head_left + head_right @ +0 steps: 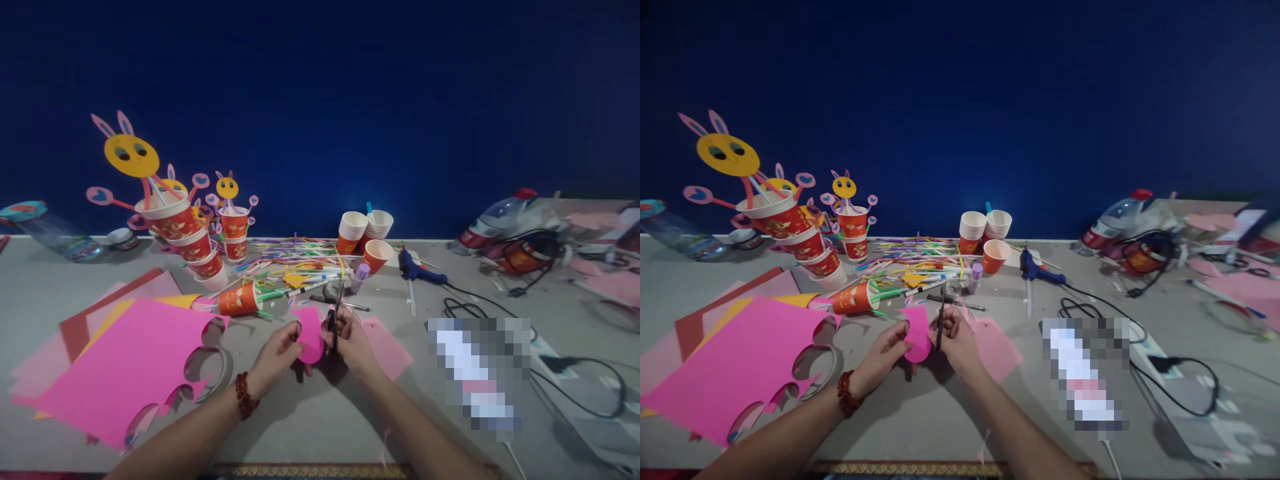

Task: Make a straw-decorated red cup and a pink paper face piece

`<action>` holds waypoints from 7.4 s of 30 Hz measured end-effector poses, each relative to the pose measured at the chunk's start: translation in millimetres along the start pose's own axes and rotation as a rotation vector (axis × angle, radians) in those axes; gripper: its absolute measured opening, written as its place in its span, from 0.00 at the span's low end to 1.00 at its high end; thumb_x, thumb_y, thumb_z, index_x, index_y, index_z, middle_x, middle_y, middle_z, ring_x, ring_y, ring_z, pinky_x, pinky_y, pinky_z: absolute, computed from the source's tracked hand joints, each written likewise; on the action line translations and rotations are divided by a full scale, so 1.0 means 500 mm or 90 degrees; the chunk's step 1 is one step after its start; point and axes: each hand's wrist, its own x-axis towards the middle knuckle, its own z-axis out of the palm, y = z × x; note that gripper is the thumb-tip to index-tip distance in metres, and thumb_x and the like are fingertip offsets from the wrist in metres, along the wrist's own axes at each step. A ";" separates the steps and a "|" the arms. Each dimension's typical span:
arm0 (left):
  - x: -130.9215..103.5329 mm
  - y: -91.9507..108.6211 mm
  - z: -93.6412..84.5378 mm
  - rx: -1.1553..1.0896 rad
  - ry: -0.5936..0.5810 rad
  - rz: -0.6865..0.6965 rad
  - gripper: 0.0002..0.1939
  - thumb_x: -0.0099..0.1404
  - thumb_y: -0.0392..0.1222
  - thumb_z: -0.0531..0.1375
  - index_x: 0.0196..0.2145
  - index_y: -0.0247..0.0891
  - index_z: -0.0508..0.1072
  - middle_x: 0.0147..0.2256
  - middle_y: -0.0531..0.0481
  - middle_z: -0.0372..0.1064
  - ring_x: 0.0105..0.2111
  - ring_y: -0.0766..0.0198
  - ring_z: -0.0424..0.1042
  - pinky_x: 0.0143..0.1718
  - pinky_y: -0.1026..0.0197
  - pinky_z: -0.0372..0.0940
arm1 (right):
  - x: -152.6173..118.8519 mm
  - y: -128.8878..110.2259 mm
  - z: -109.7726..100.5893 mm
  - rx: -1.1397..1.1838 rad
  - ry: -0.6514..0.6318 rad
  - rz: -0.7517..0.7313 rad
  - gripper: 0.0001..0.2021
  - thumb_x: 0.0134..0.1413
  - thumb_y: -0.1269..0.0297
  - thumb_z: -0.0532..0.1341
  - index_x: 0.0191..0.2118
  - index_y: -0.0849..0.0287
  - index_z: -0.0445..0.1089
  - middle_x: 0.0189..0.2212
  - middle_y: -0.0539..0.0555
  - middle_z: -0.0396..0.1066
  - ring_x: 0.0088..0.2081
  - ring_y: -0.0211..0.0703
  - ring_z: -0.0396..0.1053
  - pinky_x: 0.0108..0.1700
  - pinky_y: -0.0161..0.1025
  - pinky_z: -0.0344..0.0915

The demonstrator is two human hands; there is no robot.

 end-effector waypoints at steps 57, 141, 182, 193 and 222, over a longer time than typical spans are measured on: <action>-0.007 0.015 -0.017 -0.109 0.208 0.135 0.10 0.65 0.47 0.64 0.35 0.39 0.71 0.27 0.56 0.66 0.27 0.68 0.66 0.33 0.65 0.65 | -0.041 0.029 0.013 -0.131 -0.298 0.157 0.32 0.44 0.27 0.63 0.29 0.55 0.58 0.15 0.47 0.69 0.13 0.30 0.55 0.16 0.30 0.46; -0.003 0.016 -0.039 -0.145 0.188 0.135 0.10 0.64 0.46 0.65 0.33 0.39 0.69 0.28 0.54 0.69 0.29 0.66 0.68 0.35 0.64 0.65 | -0.024 0.010 -0.012 -0.234 -0.327 0.149 0.33 0.42 0.27 0.63 0.25 0.54 0.55 0.12 0.43 0.62 0.16 0.31 0.55 0.20 0.33 0.46; -0.008 0.033 -0.038 -0.080 0.199 0.138 0.14 0.64 0.50 0.65 0.30 0.39 0.66 0.27 0.55 0.67 0.27 0.67 0.65 0.32 0.65 0.63 | -0.023 0.010 -0.017 -0.259 -0.301 0.169 0.29 0.46 0.39 0.68 0.24 0.54 0.52 0.12 0.41 0.59 0.16 0.32 0.56 0.20 0.31 0.46; -0.012 0.042 -0.034 0.000 0.183 0.146 0.18 0.62 0.54 0.65 0.27 0.38 0.65 0.24 0.57 0.61 0.25 0.69 0.58 0.28 0.66 0.57 | -0.021 -0.001 -0.015 -0.230 -0.325 0.199 0.27 0.43 0.38 0.68 0.25 0.55 0.57 0.13 0.43 0.64 0.16 0.33 0.59 0.21 0.32 0.47; -0.010 0.045 -0.032 -0.026 0.204 0.151 0.16 0.61 0.50 0.66 0.27 0.38 0.66 0.23 0.57 0.62 0.24 0.69 0.58 0.28 0.66 0.58 | -0.021 -0.002 -0.021 -0.246 -0.332 0.163 0.30 0.45 0.32 0.65 0.25 0.55 0.56 0.12 0.42 0.61 0.16 0.31 0.55 0.21 0.32 0.47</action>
